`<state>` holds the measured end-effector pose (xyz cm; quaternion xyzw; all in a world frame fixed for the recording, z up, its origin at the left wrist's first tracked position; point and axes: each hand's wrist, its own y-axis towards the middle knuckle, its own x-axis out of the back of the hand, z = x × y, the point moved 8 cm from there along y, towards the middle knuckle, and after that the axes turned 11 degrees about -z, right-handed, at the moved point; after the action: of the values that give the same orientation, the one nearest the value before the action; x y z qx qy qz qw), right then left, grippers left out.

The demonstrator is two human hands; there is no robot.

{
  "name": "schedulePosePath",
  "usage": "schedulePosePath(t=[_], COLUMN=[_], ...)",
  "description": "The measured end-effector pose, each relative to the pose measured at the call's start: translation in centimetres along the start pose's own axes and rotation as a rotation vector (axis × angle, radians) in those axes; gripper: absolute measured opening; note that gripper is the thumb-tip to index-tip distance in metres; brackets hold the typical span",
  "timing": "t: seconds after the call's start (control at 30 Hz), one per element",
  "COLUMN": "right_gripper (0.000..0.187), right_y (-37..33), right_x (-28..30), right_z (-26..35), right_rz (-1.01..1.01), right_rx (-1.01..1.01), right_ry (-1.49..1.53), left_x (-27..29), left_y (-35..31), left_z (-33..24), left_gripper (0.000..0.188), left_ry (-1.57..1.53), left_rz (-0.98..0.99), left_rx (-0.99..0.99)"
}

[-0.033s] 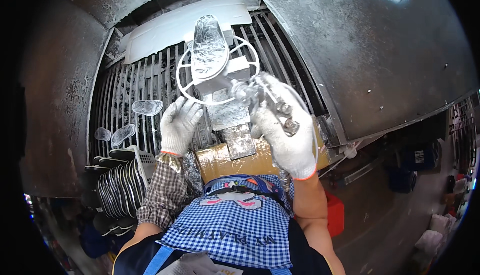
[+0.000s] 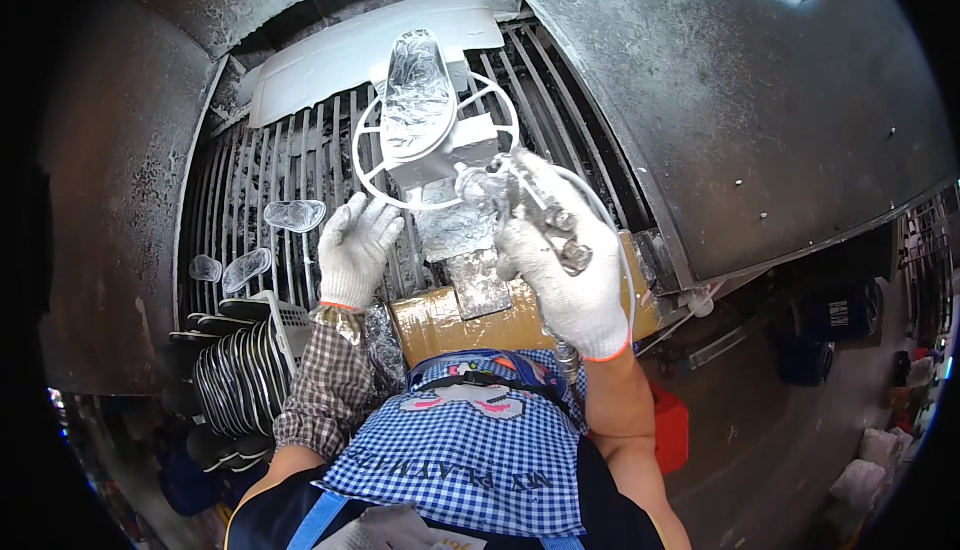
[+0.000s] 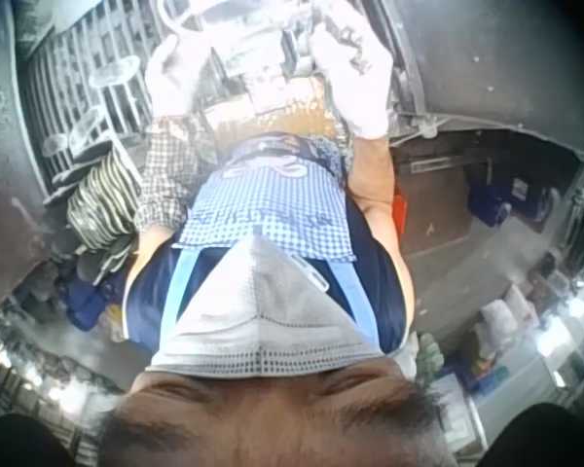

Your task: The person spray paints a white slipper using a spray gun. They repeatedly pick up the slipper from a metal rack, rotate it to coat different sides, and place it back on the rack. The slipper is handled one at a time throughout the process.

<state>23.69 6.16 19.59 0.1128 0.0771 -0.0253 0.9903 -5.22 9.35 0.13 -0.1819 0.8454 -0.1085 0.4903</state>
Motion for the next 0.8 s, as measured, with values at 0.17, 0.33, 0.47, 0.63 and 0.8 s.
schedulePosePath(t=[0.17, 0.33, 0.47, 0.63, 0.8], right_gripper=[0.055, 0.055, 0.054, 0.053, 0.052], right_y=[0.8, 2.1, 2.8, 3.6, 3.9], right_x=[-0.7, -1.1, -1.6, -2.2, -2.6], right_z=[-1.6, -2.1, -2.7, -2.9, -3.2], right_rz=[-0.010, -0.033, -0.043, -0.061, -0.077], right_rx=[-0.068, 0.033, -0.013, 0.009, 0.002], right_ry=[0.069, -0.017, 0.025, 0.044, 0.105], left_x=[0.9, 1.8, 3.2, 4.3, 4.1], left_y=[1.1, 2.4, 2.7, 2.2, 1.3], left_z=[-2.1, -3.2, -2.6, -0.6, 1.3], left_gripper=[0.051, 0.048, 0.042, 0.039, 0.041], left_ry=[0.001, -0.003, -0.003, 0.014, 0.004], left_rz=[-0.014, -0.057, -0.068, -0.140, -0.157], left_rx=[-0.065, -0.108, -0.084, -0.032, 0.031])
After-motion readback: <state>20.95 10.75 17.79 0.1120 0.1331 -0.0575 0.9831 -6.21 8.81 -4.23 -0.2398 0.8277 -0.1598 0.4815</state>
